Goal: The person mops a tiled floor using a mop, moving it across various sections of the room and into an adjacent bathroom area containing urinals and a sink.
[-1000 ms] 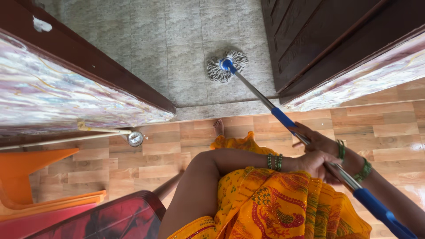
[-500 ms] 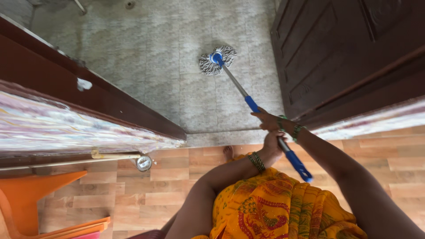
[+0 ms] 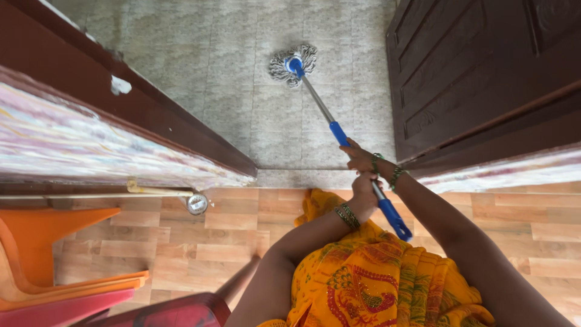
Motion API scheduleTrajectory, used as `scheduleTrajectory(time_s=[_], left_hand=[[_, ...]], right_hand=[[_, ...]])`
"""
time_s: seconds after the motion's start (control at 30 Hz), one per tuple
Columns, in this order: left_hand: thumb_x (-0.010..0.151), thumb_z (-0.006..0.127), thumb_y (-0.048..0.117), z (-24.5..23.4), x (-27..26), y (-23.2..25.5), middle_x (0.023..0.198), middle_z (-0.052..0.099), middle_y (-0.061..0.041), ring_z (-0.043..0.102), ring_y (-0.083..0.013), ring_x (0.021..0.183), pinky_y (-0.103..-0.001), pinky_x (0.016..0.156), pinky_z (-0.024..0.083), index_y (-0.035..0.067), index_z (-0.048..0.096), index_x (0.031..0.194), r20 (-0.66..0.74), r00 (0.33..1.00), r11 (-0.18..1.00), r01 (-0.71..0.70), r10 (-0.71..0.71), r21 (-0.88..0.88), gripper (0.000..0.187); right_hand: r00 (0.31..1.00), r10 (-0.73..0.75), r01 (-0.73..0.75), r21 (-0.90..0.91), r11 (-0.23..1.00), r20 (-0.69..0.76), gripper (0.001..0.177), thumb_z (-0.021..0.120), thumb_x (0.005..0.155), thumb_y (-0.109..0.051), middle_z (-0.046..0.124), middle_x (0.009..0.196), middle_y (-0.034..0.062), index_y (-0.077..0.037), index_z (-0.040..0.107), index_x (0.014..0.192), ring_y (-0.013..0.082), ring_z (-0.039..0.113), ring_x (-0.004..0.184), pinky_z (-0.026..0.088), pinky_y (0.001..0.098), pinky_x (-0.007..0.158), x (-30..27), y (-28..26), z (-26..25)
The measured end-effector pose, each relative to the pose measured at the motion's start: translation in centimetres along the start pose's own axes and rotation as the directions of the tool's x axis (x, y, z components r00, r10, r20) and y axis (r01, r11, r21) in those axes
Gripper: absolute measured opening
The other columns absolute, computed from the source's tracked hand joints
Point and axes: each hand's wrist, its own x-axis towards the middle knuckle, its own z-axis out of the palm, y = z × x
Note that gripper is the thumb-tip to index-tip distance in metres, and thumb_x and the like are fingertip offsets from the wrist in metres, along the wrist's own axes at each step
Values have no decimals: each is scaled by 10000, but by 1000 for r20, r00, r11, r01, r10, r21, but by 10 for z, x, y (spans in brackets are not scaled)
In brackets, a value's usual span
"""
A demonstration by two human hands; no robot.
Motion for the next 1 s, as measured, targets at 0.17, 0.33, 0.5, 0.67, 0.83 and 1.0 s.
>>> scheduleTrajectory(time_s=[0.17, 0.33, 0.5, 0.67, 0.83, 1.0], left_hand=[[970, 541, 42, 36, -94, -56, 963, 503, -85, 550, -159, 797, -310, 753, 548, 31, 505, 1019, -94, 983, 976, 171, -159, 135, 62], [922, 601, 54, 33, -139, -135, 1025, 541, -120, 617, -199, 891, -356, 829, 606, -6, 505, 1023, -18, 882, 840, 453, -470, 298, 152], [1009, 619, 97, 6, -140, -234, 1150, 554, -126, 602, -251, 1072, -429, 1068, 506, -92, 497, 1221, 359, 508, 620, 596, -783, 510, 309], [1030, 643, 240, -4, -155, -262, 1375, 432, -348, 480, -472, 1276, -539, 1139, 386, -199, 290, 1396, 483, 139, 422, 724, -864, 546, 672], [995, 657, 276, 9, -173, -226, 1388, 422, -324, 448, -478, 1292, -561, 1165, 344, -129, 239, 1464, 332, 369, 490, 742, -868, 457, 748], [927, 702, 242, 20, -155, -181, 1325, 527, -161, 533, -332, 1210, -507, 1088, 432, -30, 381, 1451, 230, 601, 641, 681, -766, 354, 673]], right_hand=[[993, 98, -116, 349, 930, 69, 860, 621, 856, -15, -192, 1698, -3, -195, 211, 1590, 367, 467, 1407, 606, 363, 943, -116, -7, 10], [884, -467, 444, 304, 843, 4, 658, 620, 893, -53, 105, 1726, 185, -15, 423, 1520, 225, 260, 1519, 551, 338, 978, -244, 48, 24], [926, -375, 316, 445, 838, 48, 719, 612, 897, -53, 249, 1630, 212, -48, 315, 1553, 263, 380, 1431, 565, 372, 978, -371, 86, 29], [952, -300, 208, 578, 789, 66, 791, 604, 902, -54, 393, 1535, 239, -81, 207, 1585, 300, 500, 1344, 579, 405, 977, -396, 102, 40], [994, -39, -44, 722, 691, 98, 850, 608, 878, -35, 620, 1372, 333, -139, 223, 1628, 371, 671, 1143, 626, 389, 810, -374, 135, 41], [995, 18, -73, 634, 770, 93, 841, 624, 853, -4, 632, 1365, 256, -139, 262, 1600, 303, 657, 1144, 646, 350, 793, -304, 116, 23]])
